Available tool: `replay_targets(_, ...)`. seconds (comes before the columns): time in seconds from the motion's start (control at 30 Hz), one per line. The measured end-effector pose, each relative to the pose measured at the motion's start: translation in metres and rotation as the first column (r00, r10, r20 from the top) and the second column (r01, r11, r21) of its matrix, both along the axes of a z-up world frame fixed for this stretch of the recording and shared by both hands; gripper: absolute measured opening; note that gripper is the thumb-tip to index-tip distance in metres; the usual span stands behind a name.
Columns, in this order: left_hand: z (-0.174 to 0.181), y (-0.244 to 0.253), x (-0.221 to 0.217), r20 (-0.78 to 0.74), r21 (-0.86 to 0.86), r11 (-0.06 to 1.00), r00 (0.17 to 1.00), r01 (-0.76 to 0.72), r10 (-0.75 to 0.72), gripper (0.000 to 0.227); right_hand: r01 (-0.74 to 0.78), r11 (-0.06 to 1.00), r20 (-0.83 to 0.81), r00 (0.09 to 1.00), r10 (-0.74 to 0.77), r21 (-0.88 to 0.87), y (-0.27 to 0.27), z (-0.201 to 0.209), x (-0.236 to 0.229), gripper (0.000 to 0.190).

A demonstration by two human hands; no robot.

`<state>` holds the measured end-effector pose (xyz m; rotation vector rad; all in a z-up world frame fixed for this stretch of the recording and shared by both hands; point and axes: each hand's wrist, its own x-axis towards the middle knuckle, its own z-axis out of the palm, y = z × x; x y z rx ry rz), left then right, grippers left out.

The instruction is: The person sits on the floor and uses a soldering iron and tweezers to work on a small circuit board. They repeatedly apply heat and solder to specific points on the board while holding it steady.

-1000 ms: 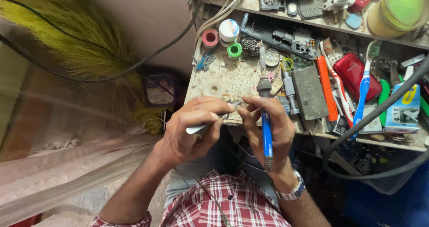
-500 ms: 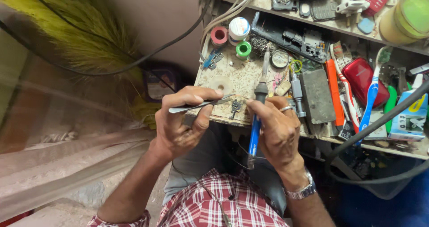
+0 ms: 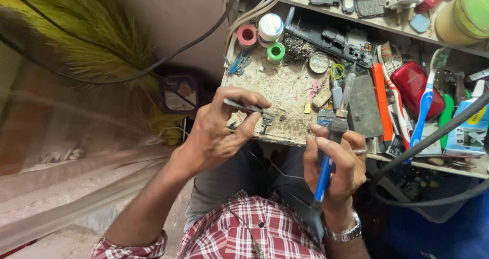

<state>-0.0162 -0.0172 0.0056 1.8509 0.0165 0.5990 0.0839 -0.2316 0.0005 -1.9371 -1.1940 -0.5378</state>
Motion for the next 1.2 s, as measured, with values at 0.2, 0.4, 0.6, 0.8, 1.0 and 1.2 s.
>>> replay_targets(0.2,0.005,-0.002,0.011,-0.053,0.09,0.994,0.997,0.063,-0.058,0.03,0.013,1.0,-0.017,1.0,-0.013,0.022,-0.009,-0.003,-0.002,0.043)
replay_targets(0.4,0.004,-0.005,0.014,-0.058,0.063,0.996,0.997,0.059,-0.055,0.03,0.03,0.998,-0.041,0.999,-0.028,0.051,-0.011,-0.004,0.0,0.041)
replay_targets(0.6,0.002,-0.007,0.014,-0.055,-0.008,1.0,0.998,0.004,-0.004,0.03,0.023,0.998,-0.038,0.999,-0.021,0.055,-0.013,-0.005,-0.001,0.04)
replay_targets(0.8,0.004,-0.014,0.013,-0.024,0.035,0.999,0.999,-0.037,0.037,0.031,0.038,0.997,-0.039,0.999,-0.036,0.06,-0.015,-0.007,0.001,0.039)
replay_targets(1.0,0.006,-0.016,0.013,-0.031,0.042,0.999,0.999,-0.025,0.026,0.031,0.019,0.997,-0.033,0.999,-0.016,0.069,-0.015,-0.007,0.003,0.036)
replay_targets(1.2,0.006,-0.016,0.014,-0.075,0.065,0.997,0.996,-0.041,0.046,0.03,0.007,0.998,-0.046,0.999,-0.004,0.069,-0.016,-0.006,0.002,0.036)
